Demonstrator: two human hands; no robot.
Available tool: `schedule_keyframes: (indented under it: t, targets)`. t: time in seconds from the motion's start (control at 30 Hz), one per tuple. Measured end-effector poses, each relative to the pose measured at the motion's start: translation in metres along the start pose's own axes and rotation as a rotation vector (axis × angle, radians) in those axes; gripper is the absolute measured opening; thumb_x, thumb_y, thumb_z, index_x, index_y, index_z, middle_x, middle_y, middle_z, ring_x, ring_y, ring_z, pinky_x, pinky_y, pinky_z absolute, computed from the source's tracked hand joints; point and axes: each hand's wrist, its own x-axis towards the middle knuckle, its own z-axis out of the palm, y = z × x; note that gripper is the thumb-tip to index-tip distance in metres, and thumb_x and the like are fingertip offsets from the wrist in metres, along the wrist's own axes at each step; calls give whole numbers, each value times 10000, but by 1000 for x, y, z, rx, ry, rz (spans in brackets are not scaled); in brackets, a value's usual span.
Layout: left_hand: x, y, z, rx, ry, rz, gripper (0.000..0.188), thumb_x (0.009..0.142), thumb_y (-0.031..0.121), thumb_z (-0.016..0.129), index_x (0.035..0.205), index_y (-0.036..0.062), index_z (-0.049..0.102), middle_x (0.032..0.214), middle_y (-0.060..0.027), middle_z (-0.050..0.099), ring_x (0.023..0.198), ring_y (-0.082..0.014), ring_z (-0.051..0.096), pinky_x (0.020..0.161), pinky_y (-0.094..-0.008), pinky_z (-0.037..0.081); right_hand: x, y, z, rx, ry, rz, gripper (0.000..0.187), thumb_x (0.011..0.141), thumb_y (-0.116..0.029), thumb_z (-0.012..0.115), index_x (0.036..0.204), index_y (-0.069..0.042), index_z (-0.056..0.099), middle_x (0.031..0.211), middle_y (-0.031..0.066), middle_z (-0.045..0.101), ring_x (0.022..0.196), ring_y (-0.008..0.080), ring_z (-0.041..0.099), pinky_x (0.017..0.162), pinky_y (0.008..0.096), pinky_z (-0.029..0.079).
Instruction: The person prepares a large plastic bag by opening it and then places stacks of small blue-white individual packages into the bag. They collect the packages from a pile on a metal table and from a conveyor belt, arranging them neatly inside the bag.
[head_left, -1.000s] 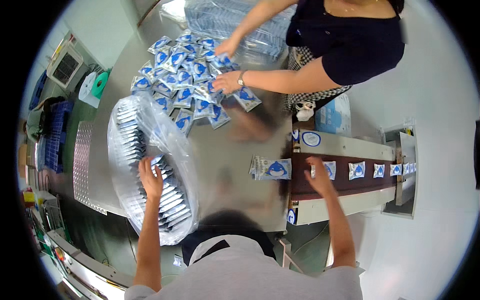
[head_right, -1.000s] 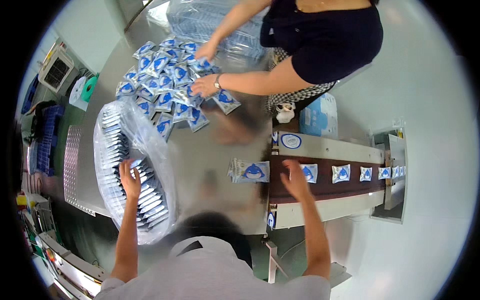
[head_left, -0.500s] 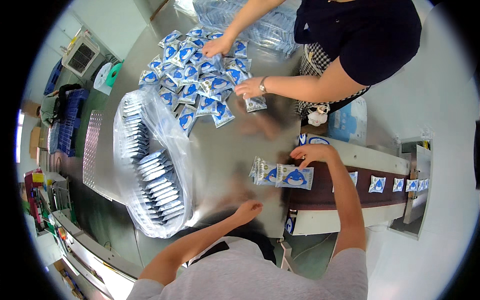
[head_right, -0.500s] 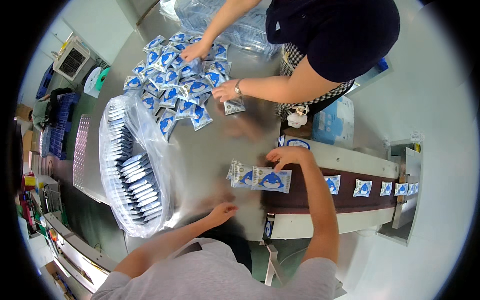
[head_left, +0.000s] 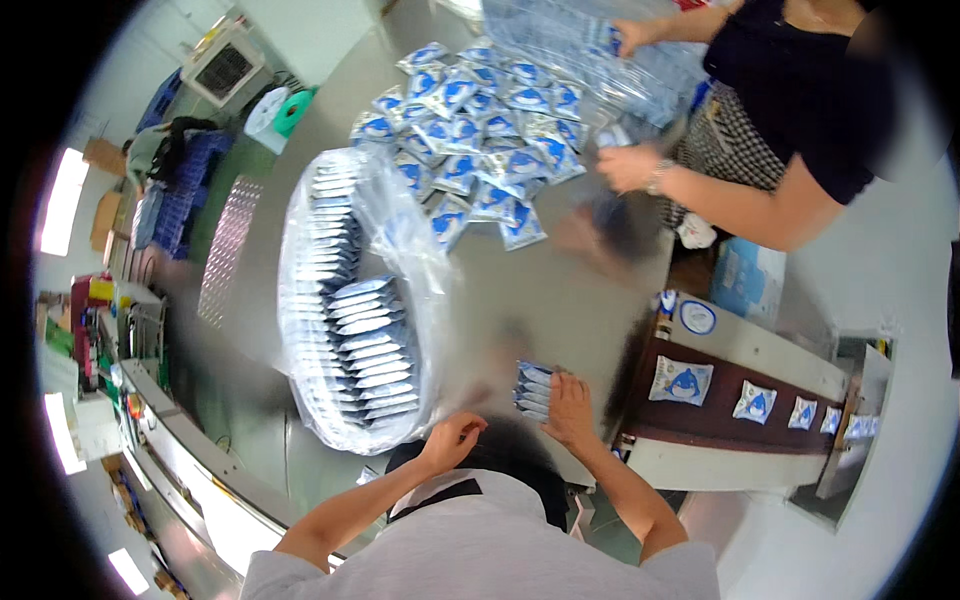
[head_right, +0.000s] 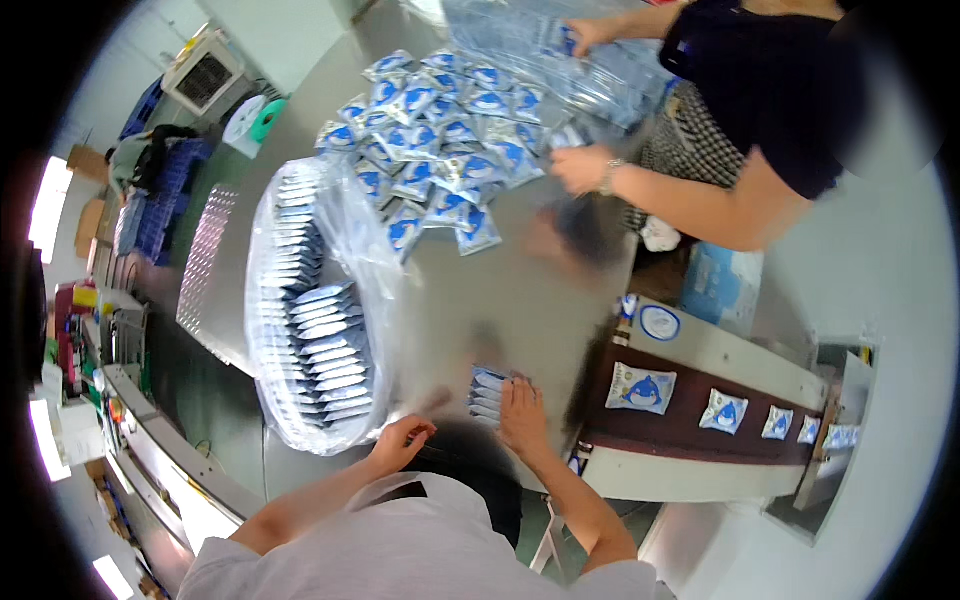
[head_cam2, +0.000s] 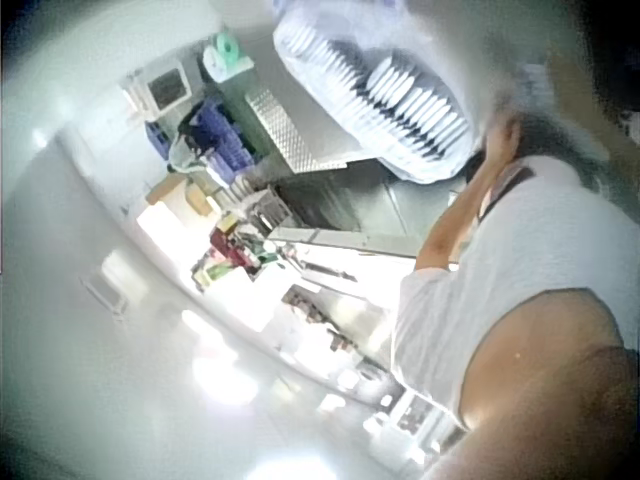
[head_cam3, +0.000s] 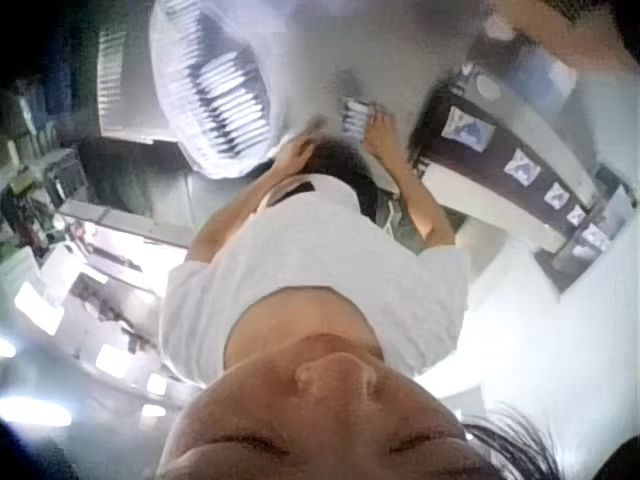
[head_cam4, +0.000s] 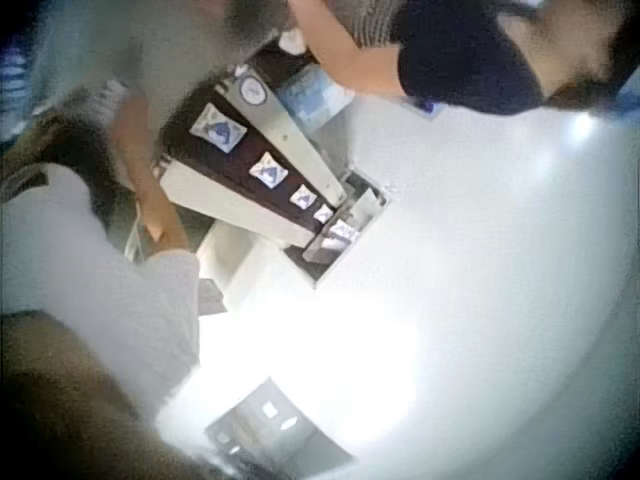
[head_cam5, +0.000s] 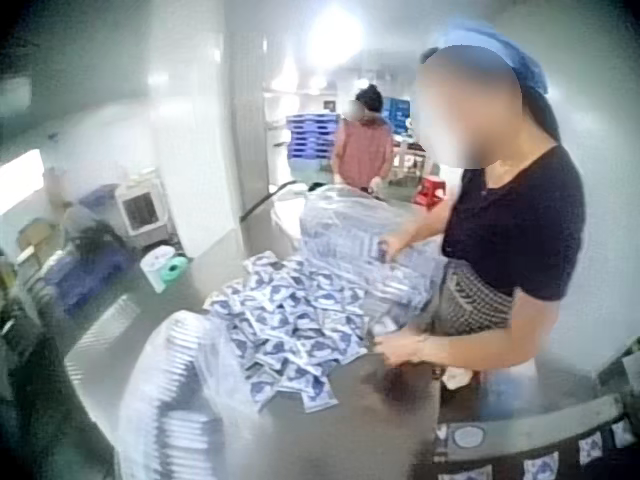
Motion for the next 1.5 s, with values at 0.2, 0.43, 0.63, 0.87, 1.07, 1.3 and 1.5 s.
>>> schedule_keyframes:
  t: [0.2, 0.43, 0.63, 0.87, 1.07, 1.3, 1.5]
  targets:
    - [0, -11, -89, 228, 463, 223, 215, 778, -31, 542, 983, 22, 582, 985, -148, 593, 896, -298, 597, 734, -370, 493, 71, -32, -87, 1122, 111, 258, 695, 620, -276, 823, 1121, 8, 434, 1100, 162, 590, 956, 307, 617, 832, 436, 494]
    - [75, -58, -189, 591, 702, 132, 444, 760, 109, 612, 1190, 63, 510, 1261, -159, 480, 1157, -340, 462, 1004, -462, 341, 218, -165, -111, 1636, 194, -112, 821, 595, -120, 843, 1265, -17, 379, 1151, 111, 556, 1010, 191, 563, 884, 346, 450]
    - [88, -105, -208, 841, 328, 64, 549, 875, 319, 493, 1317, 1, 423, 1379, -163, 407, 1310, -286, 347, 1093, -506, 224, 342, -245, -84, 1371, 394, 2, 918, 555, -235, 867, 1257, 8, 329, 1169, 200, 506, 1095, 296, 502, 939, 391, 394]
    - [64, -127, -332, 716, 869, -197, 516, 839, 233, 562, 1327, 122, 436, 1308, -178, 445, 1305, -310, 339, 1092, -509, 218, 363, -190, -106, 187, 155, -286, 929, 502, -347, 860, 1238, -50, 378, 1176, 116, 525, 1141, 275, 476, 910, 473, 365]
    - [93, -216, -370, -533, 631, -256, 626, 959, 401, 437, 1446, 65, 231, 1470, -144, 284, 1362, -268, 249, 1105, -351, 216, 381, -267, -77, -22, 140, -482, 900, 656, -563, 701, 1339, -83, 366, 1262, 120, 455, 1155, 273, 429, 937, 492, 326]
    - [96, -244, -360, -316, 695, -275, 611, 959, 398, 423, 1446, 82, 234, 1420, -205, 363, 1324, -315, 341, 1072, -355, 290, 368, -282, -62, 18, 332, -503, 893, 717, -678, 560, 1358, -77, 399, 1256, 138, 452, 1124, 300, 414, 938, 541, 301]
    - [98, -208, -365, 335, 867, -454, 554, 905, 272, 547, 1359, 9, 368, 1310, -234, 461, 1230, -385, 410, 1032, -427, 324, 342, -272, -74, 51, 347, -391, 882, 779, -662, 502, 1394, -51, 332, 1295, 178, 421, 1221, 353, 381, 1030, 647, 174]
